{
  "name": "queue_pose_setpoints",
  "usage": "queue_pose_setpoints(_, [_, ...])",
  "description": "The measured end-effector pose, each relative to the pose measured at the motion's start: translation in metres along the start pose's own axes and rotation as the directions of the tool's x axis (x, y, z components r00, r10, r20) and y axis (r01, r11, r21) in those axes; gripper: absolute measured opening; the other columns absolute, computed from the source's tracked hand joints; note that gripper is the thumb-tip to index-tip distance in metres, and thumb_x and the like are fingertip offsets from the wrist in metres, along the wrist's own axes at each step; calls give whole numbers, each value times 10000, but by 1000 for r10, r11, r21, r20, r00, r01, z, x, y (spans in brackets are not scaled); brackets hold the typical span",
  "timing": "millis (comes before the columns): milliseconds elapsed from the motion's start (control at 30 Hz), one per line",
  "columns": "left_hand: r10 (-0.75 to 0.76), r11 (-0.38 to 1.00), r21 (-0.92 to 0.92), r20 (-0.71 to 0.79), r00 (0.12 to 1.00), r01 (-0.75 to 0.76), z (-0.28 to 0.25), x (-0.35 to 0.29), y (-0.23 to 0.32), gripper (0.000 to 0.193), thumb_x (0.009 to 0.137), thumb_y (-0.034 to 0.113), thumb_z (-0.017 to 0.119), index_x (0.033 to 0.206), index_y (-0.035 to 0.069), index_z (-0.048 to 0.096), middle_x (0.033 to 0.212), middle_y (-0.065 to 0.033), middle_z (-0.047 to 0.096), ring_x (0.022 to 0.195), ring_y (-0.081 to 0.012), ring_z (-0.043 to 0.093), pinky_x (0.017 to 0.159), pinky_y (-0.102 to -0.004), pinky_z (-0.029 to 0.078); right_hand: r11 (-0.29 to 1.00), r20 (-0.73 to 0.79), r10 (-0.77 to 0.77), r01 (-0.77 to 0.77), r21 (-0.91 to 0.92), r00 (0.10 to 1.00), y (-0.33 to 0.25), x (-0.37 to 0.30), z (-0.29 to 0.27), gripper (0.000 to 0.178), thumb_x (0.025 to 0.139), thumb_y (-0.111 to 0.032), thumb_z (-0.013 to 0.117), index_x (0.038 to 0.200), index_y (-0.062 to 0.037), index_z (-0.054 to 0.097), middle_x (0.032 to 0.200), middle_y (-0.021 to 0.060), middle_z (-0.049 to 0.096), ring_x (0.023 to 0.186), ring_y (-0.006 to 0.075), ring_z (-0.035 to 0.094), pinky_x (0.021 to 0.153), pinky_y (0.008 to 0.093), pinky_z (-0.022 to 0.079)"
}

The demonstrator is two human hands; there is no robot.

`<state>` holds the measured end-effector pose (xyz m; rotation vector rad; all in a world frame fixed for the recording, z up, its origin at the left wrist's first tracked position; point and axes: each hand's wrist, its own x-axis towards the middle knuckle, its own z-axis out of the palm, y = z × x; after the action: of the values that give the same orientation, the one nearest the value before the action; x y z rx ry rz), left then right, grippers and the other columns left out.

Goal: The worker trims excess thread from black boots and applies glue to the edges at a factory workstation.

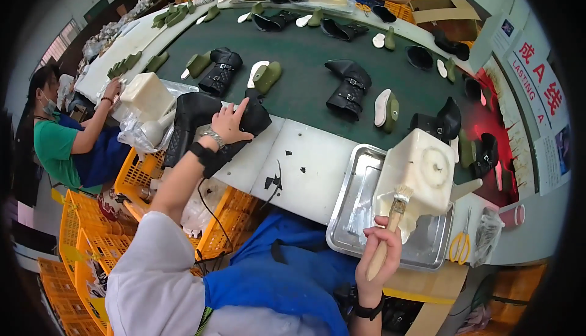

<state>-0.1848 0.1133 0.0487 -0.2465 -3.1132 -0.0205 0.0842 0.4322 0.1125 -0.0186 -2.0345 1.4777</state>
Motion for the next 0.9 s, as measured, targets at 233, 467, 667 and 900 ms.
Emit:
queue_pose_setpoints(233, [-157, 944, -306, -77, 985, 126, 21, 0, 12, 1004, 524, 415, 739, 1360, 235, 212, 1075, -200, 507, 1013, -354, 519, 863, -408, 416, 1000, -24, -9, 9, -12, 1000, 4, -9, -23, 126, 834, 59, 464, 933, -18, 480, 986, 153, 527, 906, 190, 518, 774, 276, 430])
queue_pose_setpoints(467, [139, 432, -815, -363, 921, -386, -53, -68, 90, 966, 562, 197, 798, 1337, 45, 242, 1214, -204, 473, 1110, -264, 494, 937, -333, 396, 994, -49, 92, -89, 70, 995, 14, 8, -22, 193, 836, 20, 503, 1025, -13, 478, 1070, 135, 525, 904, 155, 523, 813, 275, 424])
queue_pose_setpoints(667, [479, 425, -515, -570, 668, -745, -73, -167, 160, 786, 465, 211, 776, 1182, 62, 491, 1051, -175, 522, 917, -350, 518, 779, -411, 413, 873, 118, 308, -330, 359, 944, 6, 21, 3, 357, 819, -82, 568, 1136, -62, 405, 1185, 106, 437, 948, 137, 496, 821, 271, 413])
queue_pose_setpoints(900, [293, 258, -777, -503, 813, -574, -56, -166, 125, 769, 641, 269, 767, 1290, 80, 401, 1274, -178, 422, 1098, -296, 475, 926, -390, 382, 874, -37, 290, -249, 417, 956, 0, 18, -27, 285, 774, -19, 550, 1030, -60, 432, 966, 47, 504, 909, 126, 504, 802, 247, 413])
